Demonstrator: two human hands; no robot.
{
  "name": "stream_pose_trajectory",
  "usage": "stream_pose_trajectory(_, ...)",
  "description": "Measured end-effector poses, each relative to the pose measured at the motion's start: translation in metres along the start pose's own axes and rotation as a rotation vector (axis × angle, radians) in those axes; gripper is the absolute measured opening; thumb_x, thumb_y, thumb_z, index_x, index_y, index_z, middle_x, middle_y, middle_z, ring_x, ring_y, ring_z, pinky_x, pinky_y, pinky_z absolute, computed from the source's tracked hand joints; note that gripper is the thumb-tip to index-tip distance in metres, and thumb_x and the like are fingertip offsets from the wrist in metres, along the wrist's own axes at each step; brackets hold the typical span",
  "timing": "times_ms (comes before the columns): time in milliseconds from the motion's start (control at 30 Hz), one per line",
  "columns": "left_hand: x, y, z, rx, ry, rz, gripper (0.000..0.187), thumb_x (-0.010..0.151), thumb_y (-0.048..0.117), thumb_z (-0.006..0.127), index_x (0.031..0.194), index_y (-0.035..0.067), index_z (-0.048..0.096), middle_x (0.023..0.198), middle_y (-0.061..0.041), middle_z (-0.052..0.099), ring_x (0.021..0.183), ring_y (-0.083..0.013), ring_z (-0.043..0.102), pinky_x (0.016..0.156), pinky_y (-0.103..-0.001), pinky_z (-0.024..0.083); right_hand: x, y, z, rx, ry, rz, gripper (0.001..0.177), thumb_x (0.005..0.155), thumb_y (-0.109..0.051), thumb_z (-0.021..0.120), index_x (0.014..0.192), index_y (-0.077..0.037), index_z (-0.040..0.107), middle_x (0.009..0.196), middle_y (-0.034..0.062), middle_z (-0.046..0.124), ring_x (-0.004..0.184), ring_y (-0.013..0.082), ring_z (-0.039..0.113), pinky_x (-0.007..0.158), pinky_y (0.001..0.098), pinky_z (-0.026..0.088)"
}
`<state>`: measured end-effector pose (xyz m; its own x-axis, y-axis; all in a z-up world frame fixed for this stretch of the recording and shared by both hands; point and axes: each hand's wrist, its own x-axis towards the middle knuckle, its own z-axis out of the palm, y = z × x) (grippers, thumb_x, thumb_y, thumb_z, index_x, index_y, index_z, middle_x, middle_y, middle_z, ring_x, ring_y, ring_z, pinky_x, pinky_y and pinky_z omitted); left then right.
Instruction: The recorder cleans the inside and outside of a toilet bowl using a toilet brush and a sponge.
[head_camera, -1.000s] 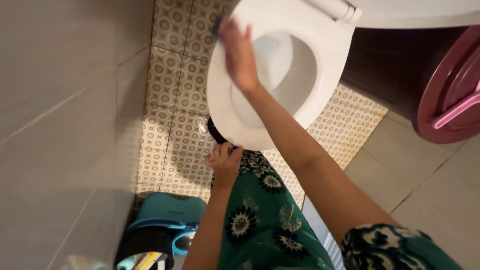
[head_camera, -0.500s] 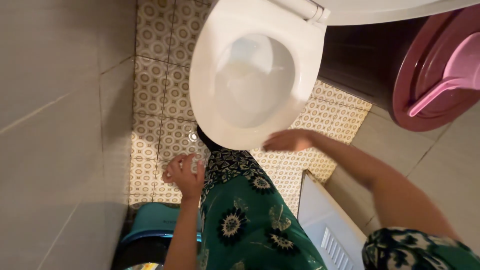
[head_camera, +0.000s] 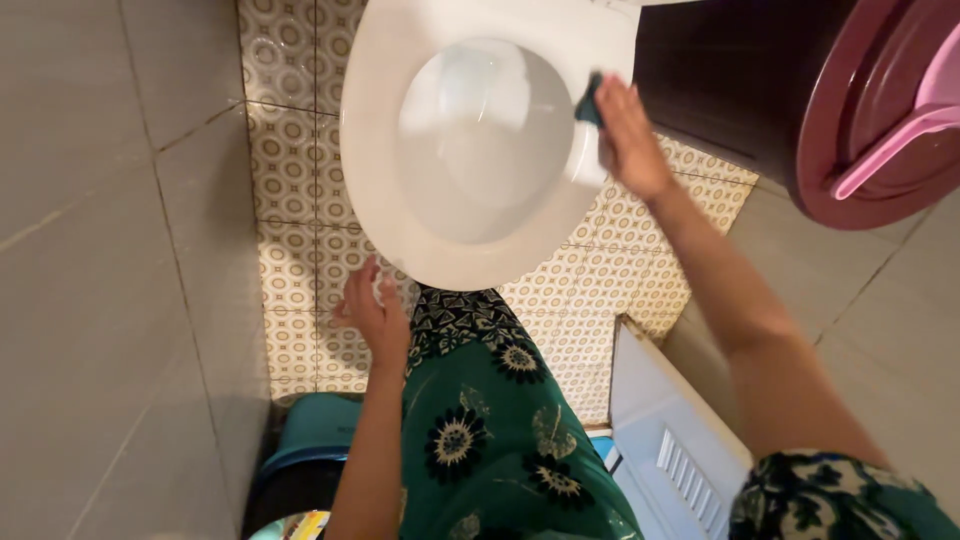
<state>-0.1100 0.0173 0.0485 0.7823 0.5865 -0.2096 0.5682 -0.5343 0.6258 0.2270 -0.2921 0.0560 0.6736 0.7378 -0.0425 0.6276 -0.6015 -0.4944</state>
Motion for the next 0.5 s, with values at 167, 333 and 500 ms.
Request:
stream_pose_trajectory(167,0.028,0.004,0.008,-0.338,0.063,-0.210,0.050,0.111,0.044,0.043,0.141,0.007,0.059,0.120,-0.010,0.061,0.116,-0.0235,0.056,0.108,-0.044,0.033,-0.095,-0.069,0.092,0.294,-0.177,0.399,0.025,0.110,-0.009,0.042,0.120,-0.006,0.065,0.116,0.0157,0.061,0.110,0.0346,0.057,0.106,0.0474,0.044)
stream_pose_trajectory(333,0.042,0.018,0.005,-0.332,0.244,-0.215,0.053,0.115,0.044,0.037,0.139,0.001,0.057,0.125,-0.014,0.059,0.117,-0.0262,0.055,0.108,-0.040,0.038,-0.065,-0.210,0.114,0.778,-0.191,0.345,0.030,0.112,-0.019,0.038,0.117,-0.004,0.063,0.121,0.0157,0.063,0.115,0.0293,0.058,0.107,0.0415,0.045)
stream_pose_trajectory(500,0.061,0.031,-0.008,-0.319,0.323,-0.114,0.056,0.116,0.045,0.037,0.137,-0.003,0.055,0.133,-0.016,0.057,0.121,-0.0282,0.053,0.111,-0.040,0.039,-0.068,-0.227,0.134,0.272,-0.119,-0.326,0.038,0.108,-0.016,0.045,0.142,-0.004,0.059,0.150,0.0136,0.060,0.141,0.0313,0.051,0.120,0.0456,0.037)
